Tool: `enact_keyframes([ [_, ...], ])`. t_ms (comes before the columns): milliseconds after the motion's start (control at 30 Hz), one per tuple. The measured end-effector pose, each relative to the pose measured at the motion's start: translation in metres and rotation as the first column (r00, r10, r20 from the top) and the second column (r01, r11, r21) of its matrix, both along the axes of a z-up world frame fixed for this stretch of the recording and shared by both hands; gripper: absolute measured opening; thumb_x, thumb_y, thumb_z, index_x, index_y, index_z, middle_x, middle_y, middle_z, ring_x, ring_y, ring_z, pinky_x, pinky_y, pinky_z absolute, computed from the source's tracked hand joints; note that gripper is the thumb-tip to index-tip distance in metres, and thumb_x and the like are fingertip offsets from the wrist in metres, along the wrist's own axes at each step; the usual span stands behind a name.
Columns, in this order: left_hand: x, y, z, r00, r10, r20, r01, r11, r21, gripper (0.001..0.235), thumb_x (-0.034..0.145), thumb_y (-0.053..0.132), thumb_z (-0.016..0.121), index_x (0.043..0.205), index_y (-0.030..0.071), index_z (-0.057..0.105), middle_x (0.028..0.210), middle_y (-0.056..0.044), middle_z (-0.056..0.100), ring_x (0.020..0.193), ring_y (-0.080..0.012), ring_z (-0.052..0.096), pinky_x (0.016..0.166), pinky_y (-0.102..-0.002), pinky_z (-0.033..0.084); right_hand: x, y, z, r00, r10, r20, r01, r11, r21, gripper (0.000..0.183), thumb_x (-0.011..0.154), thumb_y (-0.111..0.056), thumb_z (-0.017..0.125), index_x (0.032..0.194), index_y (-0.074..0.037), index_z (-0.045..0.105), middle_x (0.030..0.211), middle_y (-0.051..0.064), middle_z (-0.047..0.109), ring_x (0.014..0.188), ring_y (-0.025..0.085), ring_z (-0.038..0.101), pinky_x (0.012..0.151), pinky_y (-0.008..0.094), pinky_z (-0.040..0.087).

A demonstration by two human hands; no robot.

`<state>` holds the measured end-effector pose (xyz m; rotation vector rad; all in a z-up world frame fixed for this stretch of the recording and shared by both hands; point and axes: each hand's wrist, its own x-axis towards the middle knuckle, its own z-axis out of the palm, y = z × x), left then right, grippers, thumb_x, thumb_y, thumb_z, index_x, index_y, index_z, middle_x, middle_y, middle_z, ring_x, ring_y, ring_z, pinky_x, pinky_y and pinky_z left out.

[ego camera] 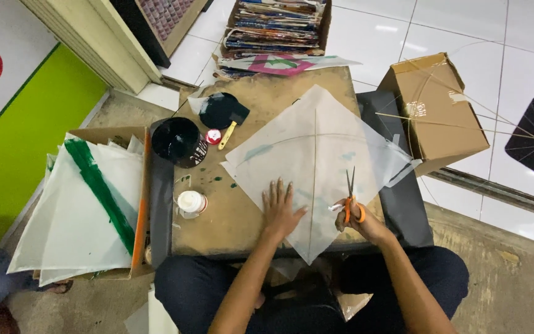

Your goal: Trimming excess paper from a kite frame using scissors

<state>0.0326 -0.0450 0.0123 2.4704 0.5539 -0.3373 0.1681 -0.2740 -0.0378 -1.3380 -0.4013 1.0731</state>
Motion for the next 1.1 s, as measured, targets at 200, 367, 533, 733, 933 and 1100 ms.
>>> enact_keyframes([
  [200, 0.001, 0.046, 0.003, 0.996, -0.093, -0.003, 0.093, 0.992, 0.085, 0.096, 0.087, 0.059, 0.065, 0.162, 0.016, 0.022, 0.169, -0.019, 0.013, 0.155, -0.0443, 0.005, 0.123, -0.064, 0.002, 0.005, -0.009, 0.006, 0.999, -0.006, 0.032, 0.007, 0.999, -0.041, 0.082, 0.102, -0.064, 0.030, 0.129, 0.010, 0.050, 0.068, 0.024, 0.066, 0.077, 0.038, 0.067, 0.088, 0.058, 0.051],
  [367, 0.012, 0.079, -0.028, 0.996, -0.017, 0.088, -0.003, 0.974, 0.228, 0.083, 0.091, 0.041, 0.065, 0.162, 0.017, 0.026, 0.166, -0.020, 0.021, 0.154, -0.0434, 0.015, 0.123, -0.063, 0.010, 0.007, -0.014, 0.014, 0.999, -0.012, 0.047, 0.015, 0.998, -0.059, 0.082, 0.103, -0.064, 0.029, 0.131, 0.011, 0.049, 0.070, 0.024, 0.066, 0.077, 0.040, 0.067, 0.092, 0.061, 0.049],
  [533, 0.029, 0.029, -0.026, 0.975, 0.049, 0.217, -0.092, 0.976, 0.195, 0.078, 0.094, 0.046, 0.062, 0.158, 0.013, 0.033, 0.163, -0.022, 0.030, 0.152, -0.0416, 0.022, 0.121, -0.063, 0.016, 0.010, -0.016, 0.013, 0.999, -0.019, 0.050, 0.022, 0.998, -0.054, 0.081, 0.103, -0.062, 0.029, 0.132, 0.011, 0.049, 0.069, 0.025, 0.066, 0.076, 0.041, 0.066, 0.093, 0.064, 0.049],
  [733, 0.024, -0.022, -0.002, 0.998, -0.048, 0.043, 0.043, 0.993, 0.106, 0.087, 0.095, 0.064, 0.045, 0.161, 0.013, 0.021, 0.168, -0.022, 0.010, 0.156, -0.0423, 0.002, 0.119, -0.069, -0.002, 0.016, -0.019, 0.005, 0.998, -0.028, 0.048, 0.031, 0.997, -0.071, 0.079, 0.104, -0.061, 0.030, 0.129, 0.010, 0.052, 0.070, 0.025, 0.066, 0.076, 0.040, 0.066, 0.090, 0.059, 0.051],
  [933, 0.015, 0.012, -0.029, 0.956, -0.232, 0.180, 0.198, 0.961, 0.192, 0.084, 0.094, 0.063, 0.049, 0.159, 0.014, 0.031, 0.167, -0.022, 0.018, 0.154, -0.0436, 0.010, 0.120, -0.069, 0.005, 0.031, -0.040, -0.004, 0.994, -0.110, 0.021, 0.111, 0.993, -0.048, 0.078, 0.104, -0.064, 0.032, 0.127, 0.007, 0.053, 0.069, 0.021, 0.064, 0.077, 0.035, 0.066, 0.085, 0.054, 0.051],
  [1100, 0.033, 0.061, -0.049, 0.871, -0.490, 0.018, 0.462, 0.833, 0.305, 0.111, 0.068, 0.069, 0.071, 0.161, 0.033, 0.024, 0.169, -0.005, 0.024, 0.156, -0.0391, 0.014, 0.123, -0.066, 0.016, 0.046, -0.057, -0.013, 0.985, -0.170, 0.008, 0.170, 0.985, -0.031, 0.079, 0.100, -0.073, 0.034, 0.128, 0.000, 0.048, 0.071, 0.020, 0.063, 0.072, 0.030, 0.062, 0.082, 0.048, 0.051],
])
